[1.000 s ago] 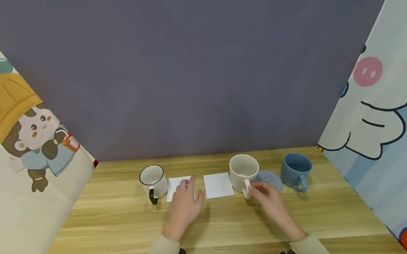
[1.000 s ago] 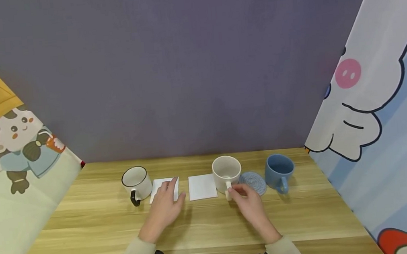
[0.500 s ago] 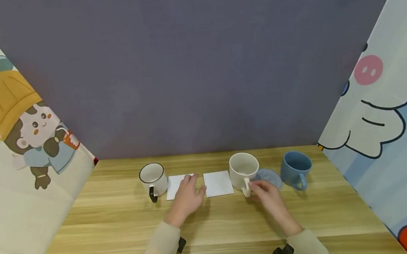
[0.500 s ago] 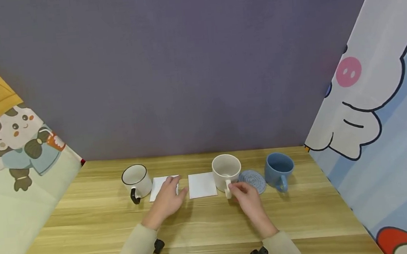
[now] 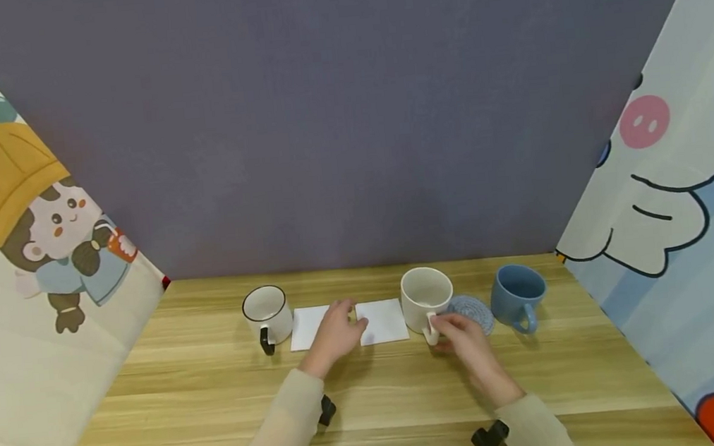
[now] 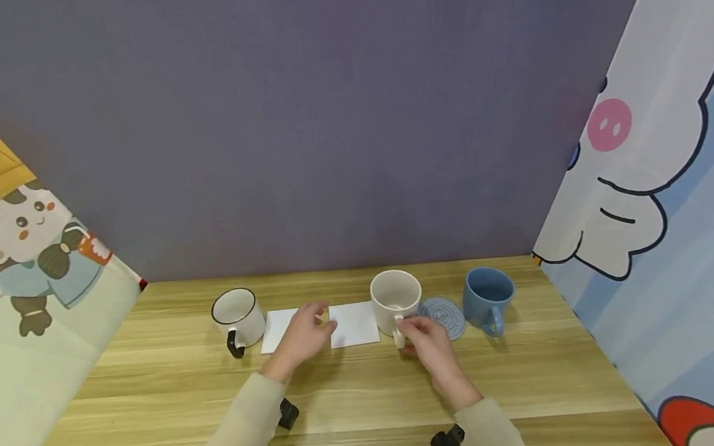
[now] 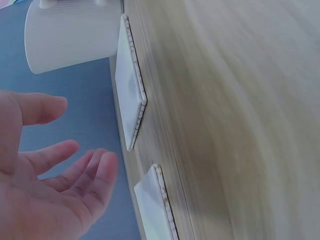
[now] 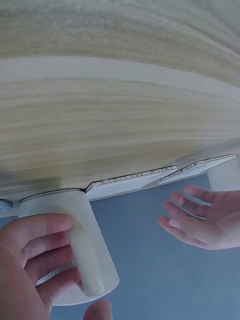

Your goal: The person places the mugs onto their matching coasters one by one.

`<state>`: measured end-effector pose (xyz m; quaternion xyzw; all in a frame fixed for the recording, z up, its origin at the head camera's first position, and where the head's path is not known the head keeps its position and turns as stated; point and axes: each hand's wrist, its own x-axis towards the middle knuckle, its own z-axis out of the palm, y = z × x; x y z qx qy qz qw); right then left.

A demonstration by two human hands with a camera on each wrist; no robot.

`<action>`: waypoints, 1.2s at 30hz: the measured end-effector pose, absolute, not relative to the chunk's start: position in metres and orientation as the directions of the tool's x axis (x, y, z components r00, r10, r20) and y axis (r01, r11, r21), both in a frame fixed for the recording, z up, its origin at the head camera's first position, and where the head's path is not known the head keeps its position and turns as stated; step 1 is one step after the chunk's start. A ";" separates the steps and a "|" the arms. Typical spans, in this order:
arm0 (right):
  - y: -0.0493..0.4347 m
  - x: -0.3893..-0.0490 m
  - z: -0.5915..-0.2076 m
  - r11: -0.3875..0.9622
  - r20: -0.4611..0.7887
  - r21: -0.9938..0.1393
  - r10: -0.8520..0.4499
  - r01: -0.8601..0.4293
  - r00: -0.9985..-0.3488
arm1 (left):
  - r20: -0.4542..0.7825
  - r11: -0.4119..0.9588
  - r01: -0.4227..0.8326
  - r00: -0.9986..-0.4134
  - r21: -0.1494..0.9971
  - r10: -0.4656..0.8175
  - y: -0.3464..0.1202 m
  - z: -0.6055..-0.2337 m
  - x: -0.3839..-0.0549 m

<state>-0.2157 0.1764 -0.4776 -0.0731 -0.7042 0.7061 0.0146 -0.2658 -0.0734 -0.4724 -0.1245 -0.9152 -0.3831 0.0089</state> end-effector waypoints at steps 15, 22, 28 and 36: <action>0.173 -0.217 -0.476 -0.025 -0.108 -0.994 0.073 0.107 -0.991 | 0.035 0.706 0.130 -0.988 0.696 0.148 -0.064 -0.477 -0.281; 0.173 -0.219 -0.478 -0.066 -0.121 -0.991 0.071 0.116 -0.990 | -0.010 0.700 0.089 -0.991 0.709 0.136 -0.059 -0.478 -0.283; 0.173 -0.219 -0.480 -0.092 -0.121 -0.989 0.057 0.115 -0.991 | -0.057 0.675 0.038 -0.991 0.736 0.119 -0.055 -0.477 -0.284; 0.174 -0.218 -0.479 -0.085 -0.121 -0.990 0.049 0.116 -0.991 | -0.063 0.696 0.034 -0.992 0.718 0.113 -0.050 -0.479 -0.288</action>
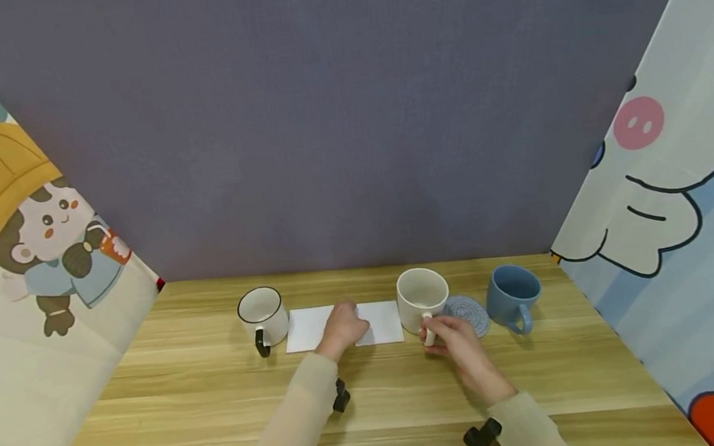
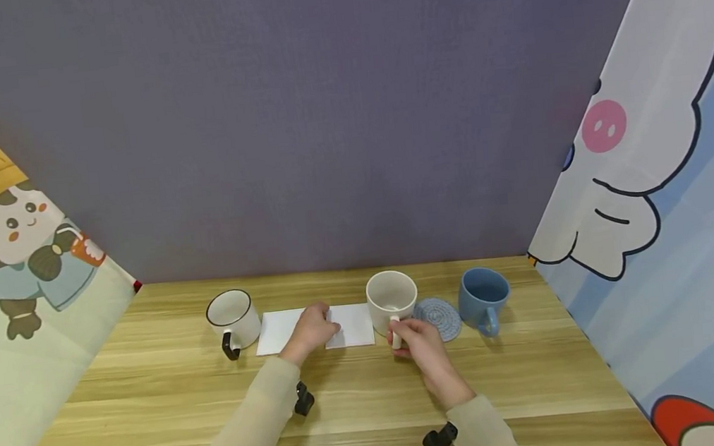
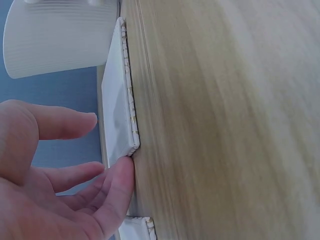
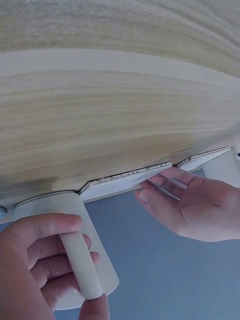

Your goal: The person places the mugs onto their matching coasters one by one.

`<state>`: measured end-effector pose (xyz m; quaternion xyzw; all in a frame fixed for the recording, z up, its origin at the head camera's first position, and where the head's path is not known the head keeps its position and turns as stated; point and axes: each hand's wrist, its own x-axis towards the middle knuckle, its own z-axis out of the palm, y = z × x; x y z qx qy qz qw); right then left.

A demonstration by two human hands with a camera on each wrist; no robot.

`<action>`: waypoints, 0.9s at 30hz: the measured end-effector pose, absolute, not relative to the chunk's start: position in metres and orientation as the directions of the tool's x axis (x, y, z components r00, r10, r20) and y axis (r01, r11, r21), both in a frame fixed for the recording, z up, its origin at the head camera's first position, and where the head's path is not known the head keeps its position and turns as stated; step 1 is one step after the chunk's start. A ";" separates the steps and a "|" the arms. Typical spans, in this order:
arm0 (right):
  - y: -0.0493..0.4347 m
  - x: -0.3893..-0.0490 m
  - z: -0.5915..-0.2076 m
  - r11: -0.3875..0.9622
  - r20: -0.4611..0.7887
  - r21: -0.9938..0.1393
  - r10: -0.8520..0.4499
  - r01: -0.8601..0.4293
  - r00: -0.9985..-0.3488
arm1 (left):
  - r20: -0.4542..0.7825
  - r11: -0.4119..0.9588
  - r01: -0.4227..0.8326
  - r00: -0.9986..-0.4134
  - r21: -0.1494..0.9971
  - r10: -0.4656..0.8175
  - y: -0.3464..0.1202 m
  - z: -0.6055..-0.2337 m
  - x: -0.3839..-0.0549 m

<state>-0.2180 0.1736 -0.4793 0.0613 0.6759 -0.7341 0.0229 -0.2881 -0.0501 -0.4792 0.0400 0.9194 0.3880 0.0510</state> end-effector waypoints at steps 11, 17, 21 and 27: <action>0.175 -0.218 -0.479 -0.193 -0.162 -0.969 0.018 0.155 -0.987 | -0.075 0.722 0.016 -0.993 0.691 0.093 -0.050 -0.485 -0.291; 0.175 -0.219 -0.479 -0.213 -0.165 -0.964 0.016 0.158 -0.986 | -0.047 0.729 0.069 -0.989 0.681 0.138 -0.054 -0.483 -0.292; 0.178 -0.219 -0.479 -0.217 -0.157 -0.963 -0.023 0.159 -0.987 | -0.059 0.722 0.067 -0.987 0.689 0.148 -0.056 -0.482 -0.292; 0.175 -0.218 -0.480 -0.250 -0.157 -0.955 -0.023 0.158 -0.987 | -0.070 0.713 0.055 -0.987 0.699 0.145 -0.058 -0.484 -0.293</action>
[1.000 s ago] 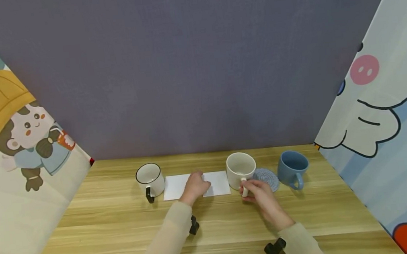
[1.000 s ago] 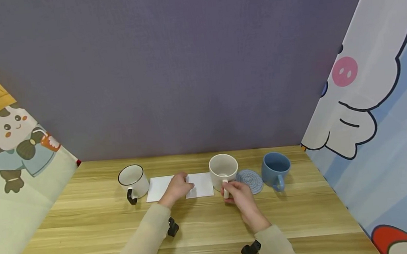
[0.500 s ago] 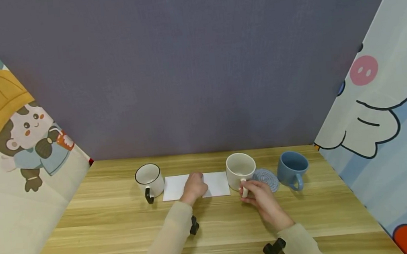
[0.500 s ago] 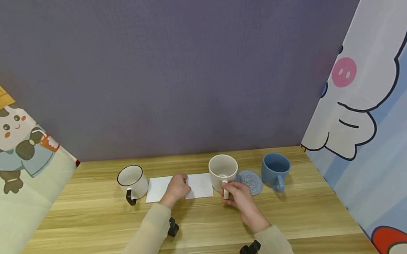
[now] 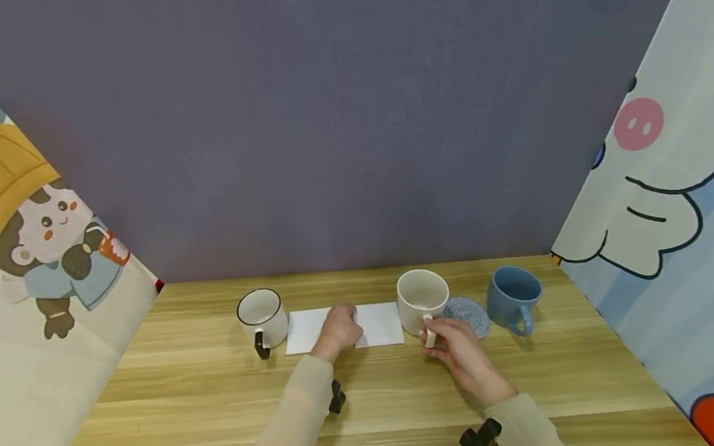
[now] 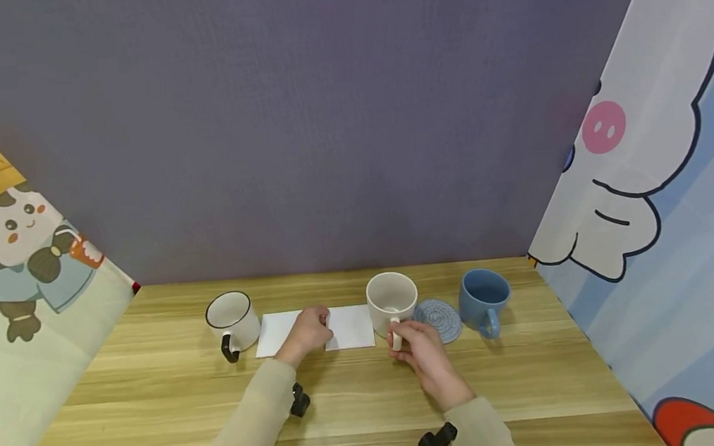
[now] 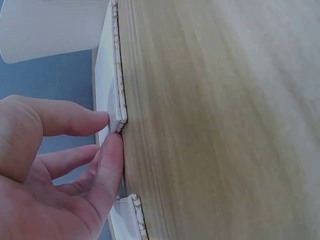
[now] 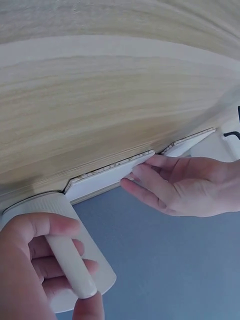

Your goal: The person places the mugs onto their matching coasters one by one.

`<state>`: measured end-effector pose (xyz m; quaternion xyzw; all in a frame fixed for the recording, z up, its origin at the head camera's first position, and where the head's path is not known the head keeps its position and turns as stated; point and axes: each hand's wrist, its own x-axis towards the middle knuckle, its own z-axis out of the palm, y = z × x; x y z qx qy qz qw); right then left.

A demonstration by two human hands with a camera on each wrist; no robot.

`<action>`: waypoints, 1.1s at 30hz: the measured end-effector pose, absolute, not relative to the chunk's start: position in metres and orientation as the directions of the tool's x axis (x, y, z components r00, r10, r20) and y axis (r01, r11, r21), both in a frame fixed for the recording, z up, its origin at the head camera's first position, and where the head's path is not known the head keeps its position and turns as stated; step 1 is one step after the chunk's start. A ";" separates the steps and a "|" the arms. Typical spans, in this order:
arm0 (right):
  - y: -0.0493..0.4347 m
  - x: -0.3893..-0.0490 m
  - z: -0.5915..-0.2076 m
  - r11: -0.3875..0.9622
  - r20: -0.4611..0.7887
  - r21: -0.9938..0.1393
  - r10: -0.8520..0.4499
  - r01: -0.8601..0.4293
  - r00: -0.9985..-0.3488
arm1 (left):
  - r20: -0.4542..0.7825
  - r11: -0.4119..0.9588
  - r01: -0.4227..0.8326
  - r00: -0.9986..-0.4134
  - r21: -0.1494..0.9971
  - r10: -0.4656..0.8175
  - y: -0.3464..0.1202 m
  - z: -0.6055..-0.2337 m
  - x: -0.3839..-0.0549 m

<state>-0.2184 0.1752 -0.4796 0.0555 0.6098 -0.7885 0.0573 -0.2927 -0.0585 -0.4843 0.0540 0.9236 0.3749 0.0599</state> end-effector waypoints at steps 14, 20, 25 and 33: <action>0.168 -0.217 -0.482 -0.290 -0.146 -0.949 0.063 0.121 -0.987 | -0.065 0.702 0.045 -0.989 0.710 0.130 -0.058 -0.484 -0.290; 0.169 -0.215 -0.480 -0.308 -0.136 -0.945 0.066 0.109 -0.988 | -0.062 0.693 0.056 -0.988 0.719 0.144 -0.057 -0.484 -0.289; 0.169 -0.214 -0.479 -0.314 -0.138 -0.943 0.068 0.110 -0.988 | -0.057 0.691 0.067 -0.986 0.720 0.156 -0.055 -0.485 -0.290; 0.169 -0.213 -0.473 -0.289 -0.109 -0.954 0.080 0.082 -0.991 | -0.075 0.697 0.052 -0.986 0.715 0.151 -0.053 -0.485 -0.290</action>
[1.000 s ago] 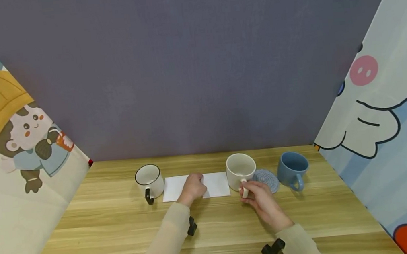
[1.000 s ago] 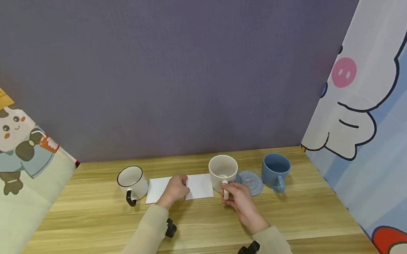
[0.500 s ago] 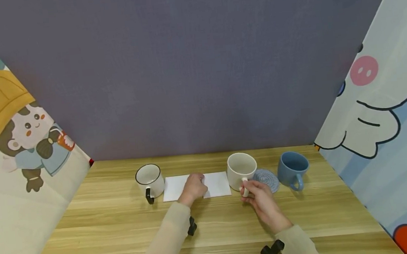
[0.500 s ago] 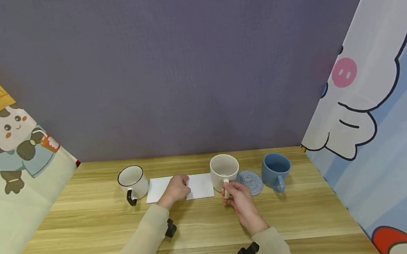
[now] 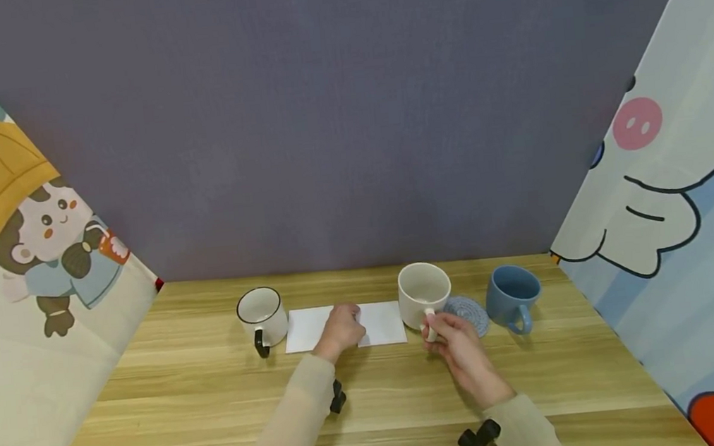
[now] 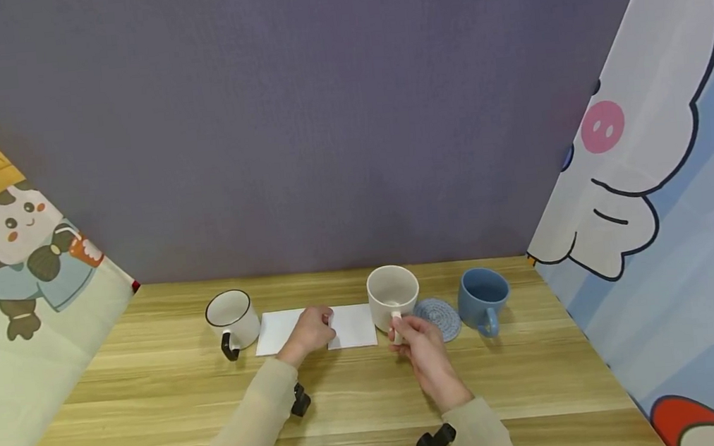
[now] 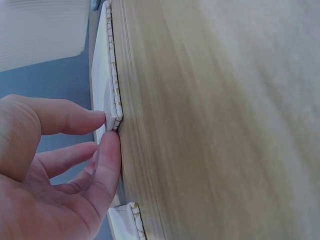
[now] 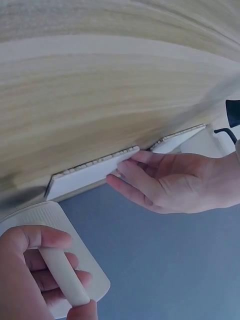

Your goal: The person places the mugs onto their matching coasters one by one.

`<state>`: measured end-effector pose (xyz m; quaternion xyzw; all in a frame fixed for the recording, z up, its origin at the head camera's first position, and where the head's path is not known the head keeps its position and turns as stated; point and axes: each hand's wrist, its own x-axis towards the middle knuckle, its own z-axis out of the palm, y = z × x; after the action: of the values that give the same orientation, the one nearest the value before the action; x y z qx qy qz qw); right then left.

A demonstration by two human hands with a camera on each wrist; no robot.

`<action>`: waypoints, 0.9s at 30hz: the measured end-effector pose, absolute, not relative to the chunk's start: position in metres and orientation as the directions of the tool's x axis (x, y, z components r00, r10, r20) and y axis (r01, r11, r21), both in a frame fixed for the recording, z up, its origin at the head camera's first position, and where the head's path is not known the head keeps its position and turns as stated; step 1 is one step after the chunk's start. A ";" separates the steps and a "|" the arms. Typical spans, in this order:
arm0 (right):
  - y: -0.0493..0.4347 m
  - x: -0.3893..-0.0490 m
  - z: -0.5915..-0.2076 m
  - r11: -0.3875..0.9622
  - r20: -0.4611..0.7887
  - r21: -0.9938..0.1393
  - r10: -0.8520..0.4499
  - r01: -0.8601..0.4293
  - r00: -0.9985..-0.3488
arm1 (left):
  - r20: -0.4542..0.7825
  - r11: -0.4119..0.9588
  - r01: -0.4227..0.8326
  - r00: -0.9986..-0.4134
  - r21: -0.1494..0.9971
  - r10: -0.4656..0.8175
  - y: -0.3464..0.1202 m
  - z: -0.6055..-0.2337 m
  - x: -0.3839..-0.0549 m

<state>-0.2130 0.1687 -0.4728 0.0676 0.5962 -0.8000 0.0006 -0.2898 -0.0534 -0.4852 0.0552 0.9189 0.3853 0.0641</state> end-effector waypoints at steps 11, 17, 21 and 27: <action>0.163 -0.211 -0.459 -0.324 -0.094 -0.944 0.075 0.065 -0.993 | -0.062 0.696 0.070 -0.985 0.714 0.163 -0.053 -0.487 -0.291; 0.161 -0.210 -0.453 -0.313 -0.074 -0.949 0.073 0.048 -0.995 | -0.066 0.689 0.071 -0.983 0.721 0.171 -0.052 -0.488 -0.290; 0.160 -0.210 -0.453 -0.315 -0.060 -0.948 0.069 0.036 -0.996 | -0.062 0.686 0.082 -0.981 0.723 0.183 -0.050 -0.488 -0.290; 0.157 -0.209 -0.453 -0.313 -0.040 -0.950 0.066 0.018 -0.997 | -0.065 0.692 0.082 -0.981 0.718 0.184 -0.049 -0.488 -0.290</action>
<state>-0.2092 0.1573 -0.4528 0.0358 0.5860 -0.8094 -0.0150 -0.2901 -0.0486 -0.4878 0.0727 0.9173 0.3859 0.0662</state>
